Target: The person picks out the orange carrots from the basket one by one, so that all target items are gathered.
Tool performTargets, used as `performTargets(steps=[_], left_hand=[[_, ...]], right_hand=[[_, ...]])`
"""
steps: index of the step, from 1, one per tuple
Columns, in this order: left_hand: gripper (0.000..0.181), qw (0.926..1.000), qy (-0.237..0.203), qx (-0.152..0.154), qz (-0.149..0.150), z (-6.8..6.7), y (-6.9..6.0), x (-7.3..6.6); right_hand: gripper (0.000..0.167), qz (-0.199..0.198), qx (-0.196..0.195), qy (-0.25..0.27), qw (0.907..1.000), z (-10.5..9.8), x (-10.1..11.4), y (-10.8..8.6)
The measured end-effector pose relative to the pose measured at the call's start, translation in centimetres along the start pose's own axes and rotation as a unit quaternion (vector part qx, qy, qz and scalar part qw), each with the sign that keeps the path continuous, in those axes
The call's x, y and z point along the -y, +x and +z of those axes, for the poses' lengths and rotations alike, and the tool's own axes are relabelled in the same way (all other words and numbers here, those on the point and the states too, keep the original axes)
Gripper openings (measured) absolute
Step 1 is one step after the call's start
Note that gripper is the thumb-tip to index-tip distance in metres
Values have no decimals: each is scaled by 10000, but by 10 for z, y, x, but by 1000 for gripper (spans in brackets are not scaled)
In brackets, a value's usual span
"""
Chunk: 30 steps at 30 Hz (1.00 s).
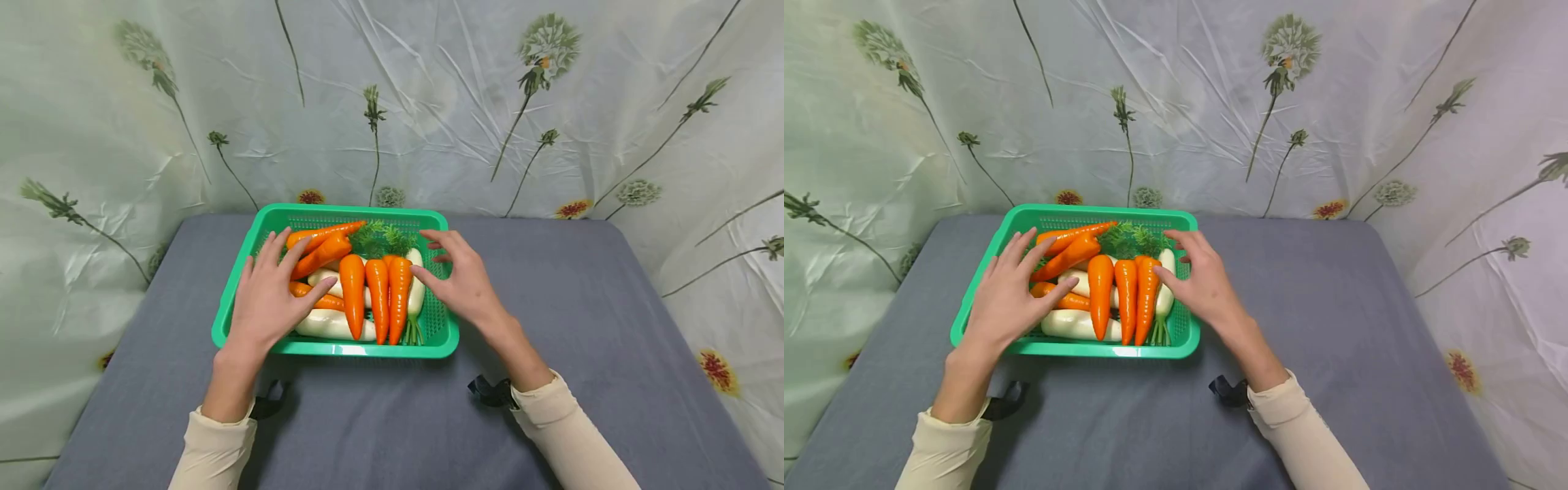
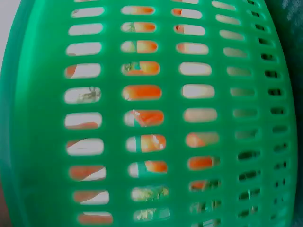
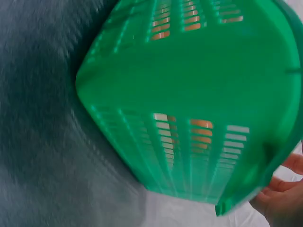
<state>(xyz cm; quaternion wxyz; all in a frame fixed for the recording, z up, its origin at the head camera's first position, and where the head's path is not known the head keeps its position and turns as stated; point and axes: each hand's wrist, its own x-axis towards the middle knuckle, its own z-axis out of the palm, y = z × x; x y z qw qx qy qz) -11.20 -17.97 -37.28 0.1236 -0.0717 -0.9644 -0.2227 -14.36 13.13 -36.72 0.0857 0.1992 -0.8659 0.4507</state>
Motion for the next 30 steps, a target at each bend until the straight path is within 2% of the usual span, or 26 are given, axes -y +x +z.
performTargets(steps=[5,10,16,24,30], left_hand=[[82,9998,-177,33,-75,-4,-6,9],[81,9994,-344,77,-73,-8,-9,15],[81,9992,-340,159,-129,-16,-12,19],[85,9987,-400,297,-145,-20,-10,24],[92,9973,-368,558,-305,-30,-14,34]], right_hand=[[58,90,238,537,9982,10,4,-1],[56,139,450,781,9958,18,10,0],[55,158,664,857,9940,24,16,2],[56,517,978,1027,9885,30,21,4],[58,604,1314,917,9852,36,25,7]])
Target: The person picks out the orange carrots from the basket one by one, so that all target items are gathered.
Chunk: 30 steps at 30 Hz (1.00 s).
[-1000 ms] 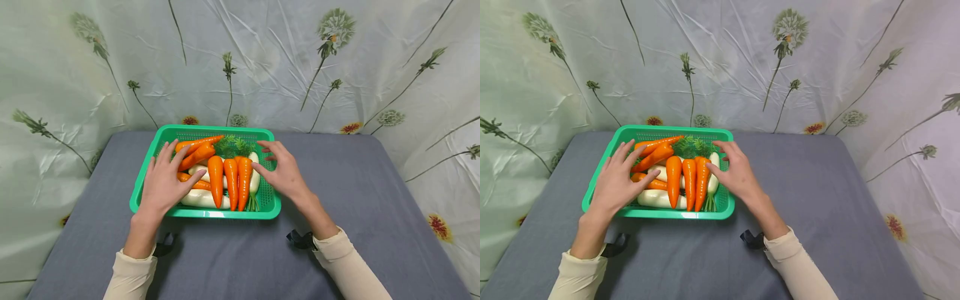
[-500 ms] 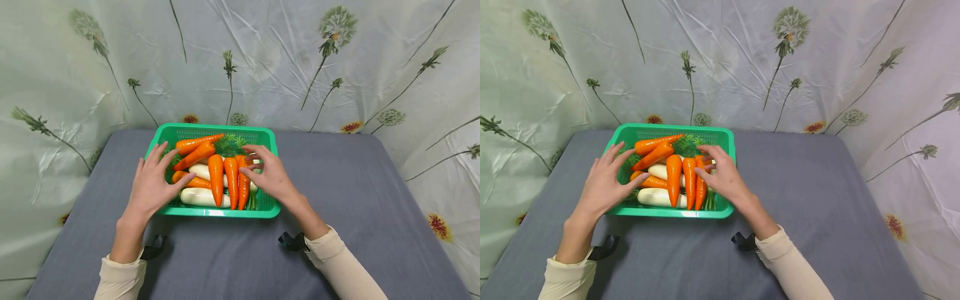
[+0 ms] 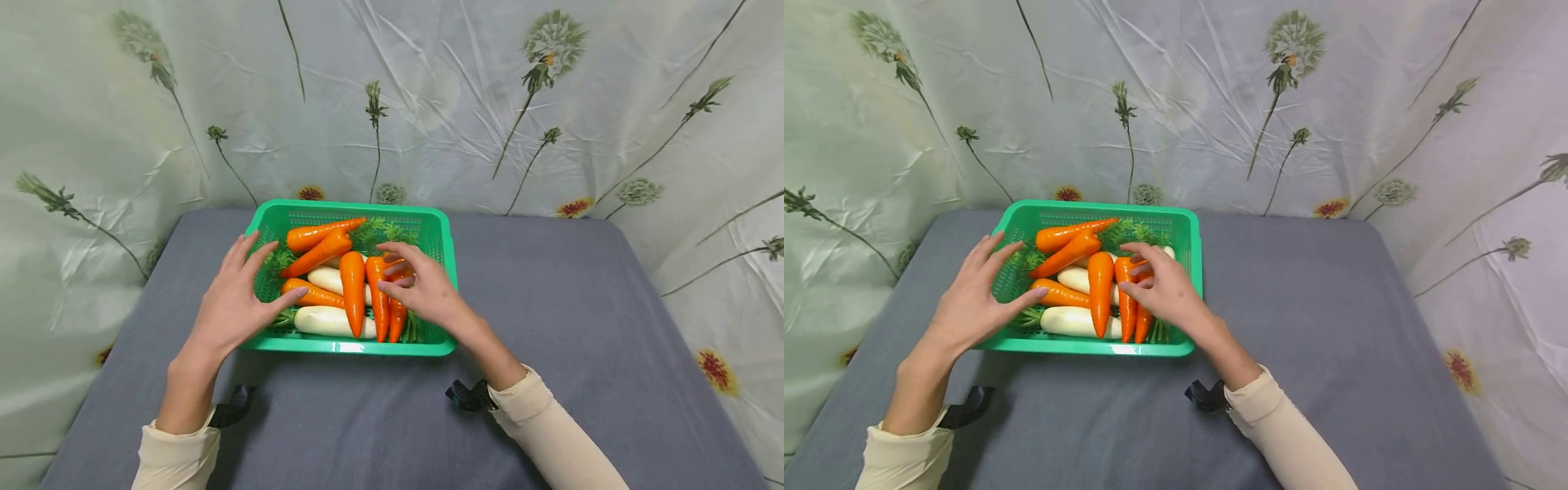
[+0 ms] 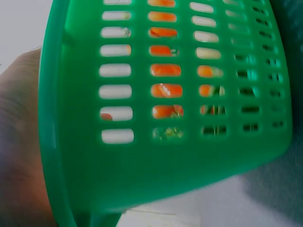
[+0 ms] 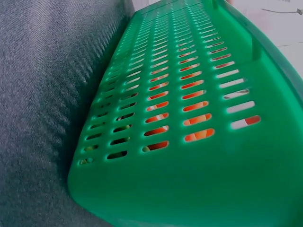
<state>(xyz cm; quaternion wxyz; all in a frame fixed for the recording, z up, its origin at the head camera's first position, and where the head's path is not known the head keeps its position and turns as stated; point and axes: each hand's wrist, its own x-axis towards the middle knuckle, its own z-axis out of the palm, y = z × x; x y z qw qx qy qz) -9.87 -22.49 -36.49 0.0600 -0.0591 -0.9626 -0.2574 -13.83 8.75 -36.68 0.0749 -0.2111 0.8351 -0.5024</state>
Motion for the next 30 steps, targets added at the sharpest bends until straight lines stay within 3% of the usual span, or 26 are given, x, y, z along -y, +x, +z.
performTargets(steps=[7,15,30], left_hand=[[99,9984,-222,436,-278,-7,0,11],[111,9938,-466,922,-420,-10,-5,30],[138,9716,-1361,1903,-355,-22,-10,54]], right_hand=[[60,176,422,129,9989,2,-1,6],[64,326,940,-99,9950,11,0,6],[67,169,1670,-719,9832,23,6,12]])
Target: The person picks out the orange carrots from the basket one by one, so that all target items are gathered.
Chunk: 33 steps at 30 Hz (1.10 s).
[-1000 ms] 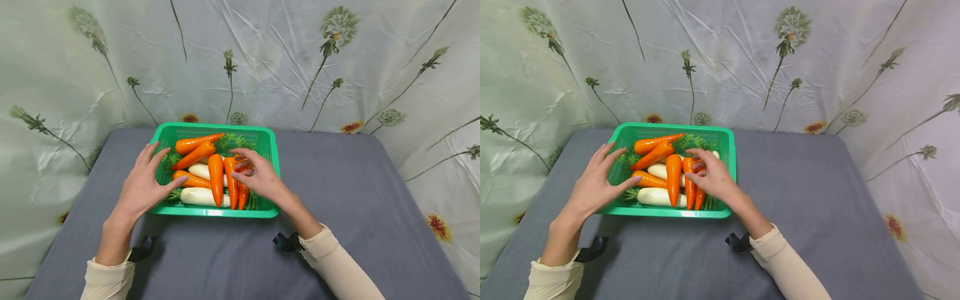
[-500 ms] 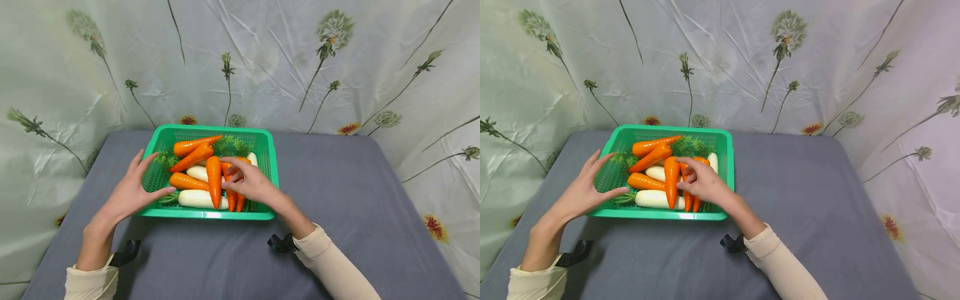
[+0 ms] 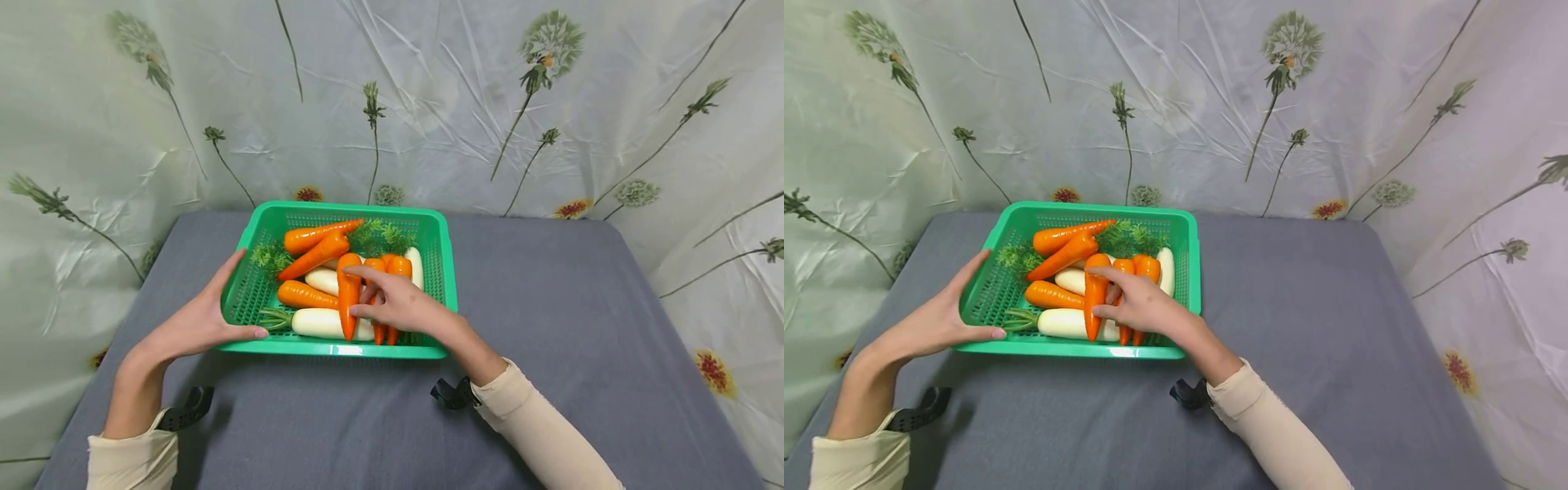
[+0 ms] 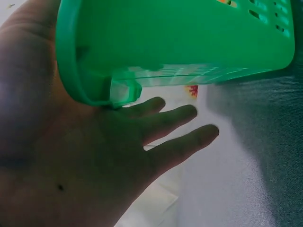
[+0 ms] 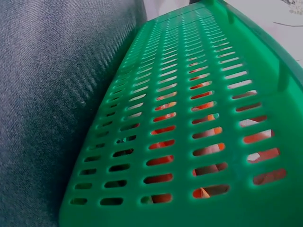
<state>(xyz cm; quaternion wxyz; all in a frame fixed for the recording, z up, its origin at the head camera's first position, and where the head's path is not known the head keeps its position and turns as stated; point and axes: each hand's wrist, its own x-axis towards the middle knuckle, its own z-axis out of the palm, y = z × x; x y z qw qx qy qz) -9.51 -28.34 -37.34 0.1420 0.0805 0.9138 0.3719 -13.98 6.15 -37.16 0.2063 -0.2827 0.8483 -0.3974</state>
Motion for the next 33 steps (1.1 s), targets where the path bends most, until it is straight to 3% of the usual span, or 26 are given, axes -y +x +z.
performTargets(steps=[5,11,15,20,28,33], left_hand=[[141,9996,-116,222,130,-4,-2,5],[142,9987,-161,424,212,-6,-1,8],[142,9984,-210,499,178,-7,0,6],[141,9984,-216,496,157,-8,-2,4],[140,9982,-254,519,130,-8,-5,6],[140,9985,-182,520,75,-9,-3,4]], right_hand=[[62,95,137,-432,9989,2,2,5],[59,451,376,-398,9975,2,2,8],[61,603,376,-74,9974,2,1,8],[68,558,419,813,9942,3,-2,7],[70,564,498,1924,9784,1,-9,2],[70,375,401,2188,9742,-5,-10,-5]])
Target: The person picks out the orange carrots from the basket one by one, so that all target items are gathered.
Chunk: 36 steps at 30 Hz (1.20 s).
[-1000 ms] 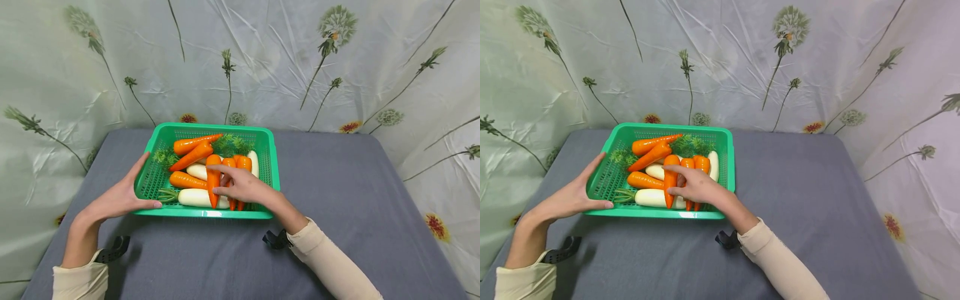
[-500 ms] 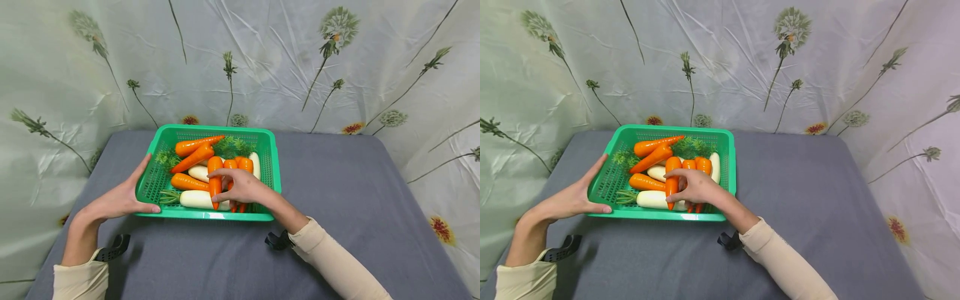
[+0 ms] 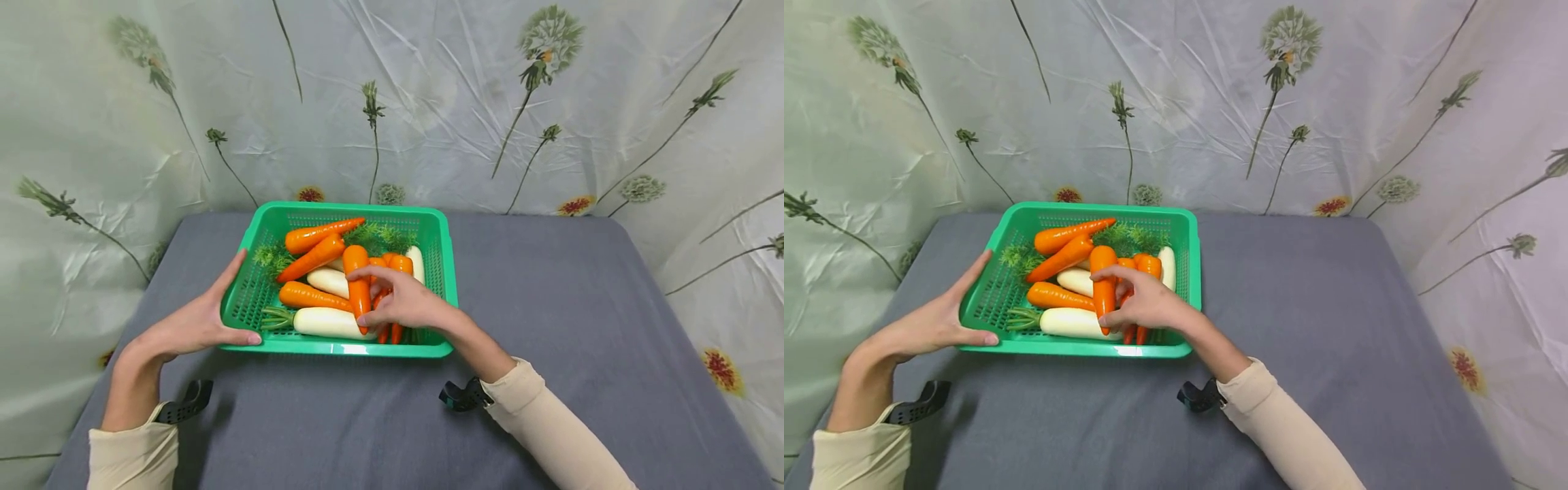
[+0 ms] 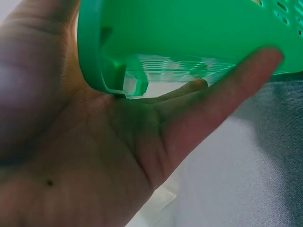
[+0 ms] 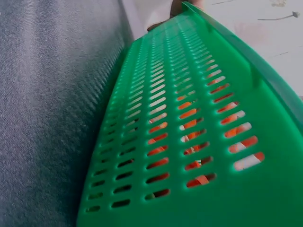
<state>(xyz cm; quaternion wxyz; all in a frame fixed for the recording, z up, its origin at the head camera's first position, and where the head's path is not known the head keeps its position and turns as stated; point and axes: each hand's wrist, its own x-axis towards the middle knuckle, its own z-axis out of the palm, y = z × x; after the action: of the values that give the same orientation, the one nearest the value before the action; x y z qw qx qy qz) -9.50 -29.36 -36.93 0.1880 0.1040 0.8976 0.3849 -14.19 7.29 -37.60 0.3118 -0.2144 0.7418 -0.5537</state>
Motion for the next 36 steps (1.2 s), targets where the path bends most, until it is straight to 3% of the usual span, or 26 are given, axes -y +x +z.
performTargets(steps=[18,28,36], left_hand=[[140,10000,-1,-30,-6,1,-1,1],[140,10000,-50,-35,24,2,2,-1],[139,9998,-183,-21,-21,2,0,-1]], right_hand=[[66,-746,91,14,9972,-25,11,-29],[67,-821,137,283,9961,-42,13,-38],[67,-830,35,59,9965,-52,14,-43]])
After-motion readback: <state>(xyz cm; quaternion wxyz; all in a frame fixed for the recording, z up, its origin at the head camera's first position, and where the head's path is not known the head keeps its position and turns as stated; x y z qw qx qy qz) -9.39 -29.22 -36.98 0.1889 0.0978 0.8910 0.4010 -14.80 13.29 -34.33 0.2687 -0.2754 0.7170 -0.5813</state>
